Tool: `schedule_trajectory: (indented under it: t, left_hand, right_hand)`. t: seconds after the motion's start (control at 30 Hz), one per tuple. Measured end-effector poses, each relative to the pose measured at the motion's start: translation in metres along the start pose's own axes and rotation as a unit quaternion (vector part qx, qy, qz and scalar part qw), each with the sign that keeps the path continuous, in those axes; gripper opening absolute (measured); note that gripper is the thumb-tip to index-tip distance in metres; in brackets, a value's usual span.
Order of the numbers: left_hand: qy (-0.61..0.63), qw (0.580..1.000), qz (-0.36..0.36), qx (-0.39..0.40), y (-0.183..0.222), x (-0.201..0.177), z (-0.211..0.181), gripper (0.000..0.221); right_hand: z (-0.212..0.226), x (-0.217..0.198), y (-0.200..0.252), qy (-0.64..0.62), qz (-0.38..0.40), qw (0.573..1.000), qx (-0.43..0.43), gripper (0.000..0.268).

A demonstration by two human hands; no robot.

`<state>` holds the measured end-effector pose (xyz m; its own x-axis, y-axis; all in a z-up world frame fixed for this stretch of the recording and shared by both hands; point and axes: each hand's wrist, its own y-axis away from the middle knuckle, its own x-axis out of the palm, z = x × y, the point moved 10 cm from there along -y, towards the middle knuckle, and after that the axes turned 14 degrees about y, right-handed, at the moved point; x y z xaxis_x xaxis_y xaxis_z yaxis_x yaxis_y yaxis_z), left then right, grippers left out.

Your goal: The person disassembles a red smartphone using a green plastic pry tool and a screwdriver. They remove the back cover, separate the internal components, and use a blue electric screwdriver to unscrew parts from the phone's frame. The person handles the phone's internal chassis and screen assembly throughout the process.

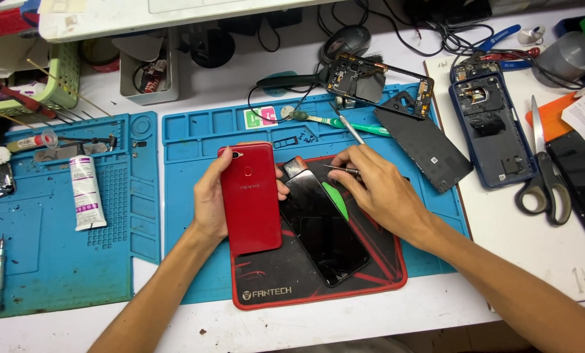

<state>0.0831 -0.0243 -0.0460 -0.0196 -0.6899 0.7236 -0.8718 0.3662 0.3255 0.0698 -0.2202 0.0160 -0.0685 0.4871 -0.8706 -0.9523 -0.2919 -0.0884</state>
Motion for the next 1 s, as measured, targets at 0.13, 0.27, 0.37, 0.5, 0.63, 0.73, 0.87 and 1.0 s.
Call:
schedule_trajectory:
  t: [0.13,0.27,0.37,0.5,0.63,0.73,0.87,1.0]
  left_hand:
    - [0.003,1.000,0.000,0.007,0.000,-0.001,0.000,0.061]
    - [0.006,1.000,-0.002,0.002,0.000,-0.001,0.001,0.061]
    - [0.008,1.000,-0.004,0.002,-0.001,-0.002,0.001,0.061]
    - [0.012,1.000,-0.005,0.003,0.000,0.000,0.001,0.060]
    - [0.008,1.000,-0.009,0.004,0.000,-0.002,0.001,0.060]
    - [-0.004,1.000,0.002,0.010,0.001,-0.002,0.000,0.057]
    - [-0.015,1.000,0.015,-0.001,-0.003,-0.003,0.001,0.054]
    - [0.007,0.999,-0.024,-0.030,0.005,-0.003,0.001,0.057]
  right_hand:
    - [-0.008,0.004,0.001,0.024,-0.003,1.000,0.000,0.011]
    - [-0.013,0.001,0.003,0.074,-0.005,0.997,0.019,0.012]
    - [-0.009,-0.007,0.003,0.104,-0.023,0.994,0.016,0.013]
    - [-0.011,-0.007,0.001,0.102,-0.050,0.994,0.011,0.025]
    - [-0.003,-0.012,0.006,0.133,-0.066,0.989,0.004,0.027]
    - [-0.004,-0.021,0.008,0.190,-0.076,0.979,-0.006,0.031]
    - [-0.023,-0.066,0.001,0.249,-0.087,0.964,0.013,0.052]
    - [-0.070,-0.073,-0.024,0.183,0.046,0.977,0.098,0.067]
